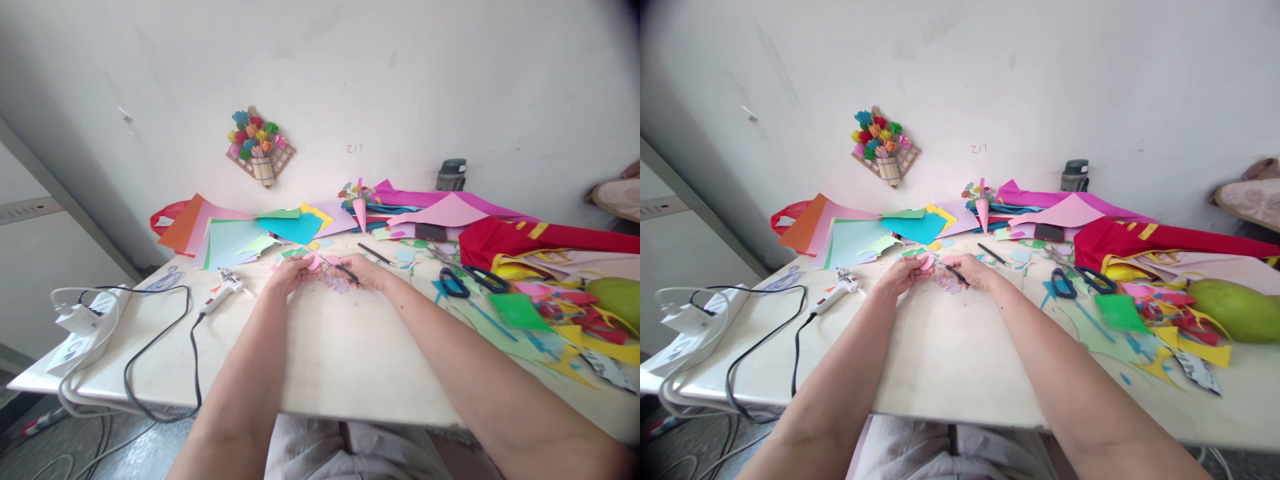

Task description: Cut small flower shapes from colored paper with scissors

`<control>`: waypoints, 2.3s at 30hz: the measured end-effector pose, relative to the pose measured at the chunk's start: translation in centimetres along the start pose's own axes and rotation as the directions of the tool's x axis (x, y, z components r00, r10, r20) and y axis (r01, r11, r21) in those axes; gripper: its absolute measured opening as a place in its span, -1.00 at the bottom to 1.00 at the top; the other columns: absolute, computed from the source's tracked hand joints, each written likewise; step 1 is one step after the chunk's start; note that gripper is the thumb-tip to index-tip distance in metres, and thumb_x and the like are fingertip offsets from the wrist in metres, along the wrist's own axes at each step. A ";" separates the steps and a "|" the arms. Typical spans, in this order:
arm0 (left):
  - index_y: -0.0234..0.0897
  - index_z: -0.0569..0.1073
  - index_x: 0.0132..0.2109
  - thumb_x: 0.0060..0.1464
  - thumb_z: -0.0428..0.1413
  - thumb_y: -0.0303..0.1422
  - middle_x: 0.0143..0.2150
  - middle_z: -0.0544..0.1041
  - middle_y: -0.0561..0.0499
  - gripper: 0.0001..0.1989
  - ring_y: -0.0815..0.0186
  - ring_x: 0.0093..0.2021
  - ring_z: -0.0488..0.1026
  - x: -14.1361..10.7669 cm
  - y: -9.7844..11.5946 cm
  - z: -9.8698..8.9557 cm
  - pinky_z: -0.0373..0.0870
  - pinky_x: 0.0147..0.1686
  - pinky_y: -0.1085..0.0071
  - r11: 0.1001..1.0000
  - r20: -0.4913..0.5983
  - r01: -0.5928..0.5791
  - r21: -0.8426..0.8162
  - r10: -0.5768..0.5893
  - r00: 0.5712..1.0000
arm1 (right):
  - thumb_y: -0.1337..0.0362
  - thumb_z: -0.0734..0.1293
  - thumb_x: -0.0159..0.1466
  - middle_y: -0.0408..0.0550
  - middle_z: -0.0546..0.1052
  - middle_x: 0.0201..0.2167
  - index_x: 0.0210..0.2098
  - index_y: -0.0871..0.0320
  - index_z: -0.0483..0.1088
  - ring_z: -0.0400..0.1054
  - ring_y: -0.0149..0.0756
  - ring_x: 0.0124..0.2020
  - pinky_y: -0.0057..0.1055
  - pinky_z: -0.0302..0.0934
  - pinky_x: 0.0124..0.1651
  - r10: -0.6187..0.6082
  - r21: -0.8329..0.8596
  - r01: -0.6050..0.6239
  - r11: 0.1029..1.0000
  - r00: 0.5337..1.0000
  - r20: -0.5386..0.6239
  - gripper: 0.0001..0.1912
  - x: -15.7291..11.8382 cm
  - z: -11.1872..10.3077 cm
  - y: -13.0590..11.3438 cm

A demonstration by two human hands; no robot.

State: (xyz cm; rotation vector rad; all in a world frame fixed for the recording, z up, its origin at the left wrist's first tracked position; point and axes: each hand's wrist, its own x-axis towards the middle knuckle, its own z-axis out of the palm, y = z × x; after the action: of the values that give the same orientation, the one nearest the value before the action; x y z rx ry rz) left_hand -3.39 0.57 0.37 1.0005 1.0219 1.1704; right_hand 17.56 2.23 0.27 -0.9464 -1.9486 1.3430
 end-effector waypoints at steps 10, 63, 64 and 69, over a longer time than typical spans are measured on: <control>-0.39 0.48 -0.38 0.05 0.24 -0.41 -0.46 0.54 -0.05 -0.88 0.31 -0.43 0.55 0.0 0.1 0.0 0.54 -0.31 0.44 1.000 0.009 -0.016 -0.002 0.016 1.000 | 0.03 0.48 0.02 -0.29 0.26 -0.78 -0.50 0.26 0.39 0.07 -0.57 -0.79 -0.54 0.00 -0.73 0.031 0.018 -0.031 0.999 1.000 -0.003 -0.60 0.3 0.0 0.3; -0.39 0.49 -0.41 -0.22 0.38 -0.25 -0.42 0.53 -0.06 -0.68 0.31 -0.43 0.48 -0.8 0.4 0.2 0.48 -0.28 0.32 0.992 0.152 -0.082 0.101 0.066 0.986 | -0.09 0.44 0.00 -0.27 0.27 -0.74 -0.54 0.19 0.26 0.13 -0.53 -0.76 -0.52 -0.04 -0.69 0.003 -0.076 0.003 0.997 0.997 0.082 -0.52 -0.3 -0.6 -0.5; -0.40 0.50 -0.41 -0.21 0.38 -0.26 -0.42 0.54 -0.06 -0.69 0.31 -0.42 0.49 -0.8 0.4 0.3 0.49 -0.27 0.32 0.992 0.155 -0.084 0.095 0.069 0.986 | -0.09 0.44 0.00 -0.27 0.27 -0.74 -0.54 0.19 0.26 0.13 -0.53 -0.76 -0.52 -0.03 -0.69 0.002 -0.079 0.005 0.997 0.997 0.081 -0.52 -0.3 -0.6 -0.5; -0.40 0.50 -0.40 -0.15 0.35 -0.28 -0.42 0.54 -0.08 -0.74 0.30 -0.42 0.50 -0.8 0.5 0.2 0.49 -0.23 0.31 0.991 0.162 -0.095 0.092 0.079 0.984 | -0.05 0.45 0.00 -0.27 0.28 -0.74 -0.50 0.21 0.31 0.12 -0.53 -0.75 -0.53 -0.04 -0.69 -0.001 -0.100 0.008 0.995 0.997 0.075 -0.55 -0.4 -0.6 -0.4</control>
State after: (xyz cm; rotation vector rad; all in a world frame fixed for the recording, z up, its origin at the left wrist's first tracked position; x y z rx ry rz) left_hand -3.36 -0.18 0.96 1.2084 0.9247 1.1004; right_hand 18.15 2.16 0.82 -0.9504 -2.0904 1.3054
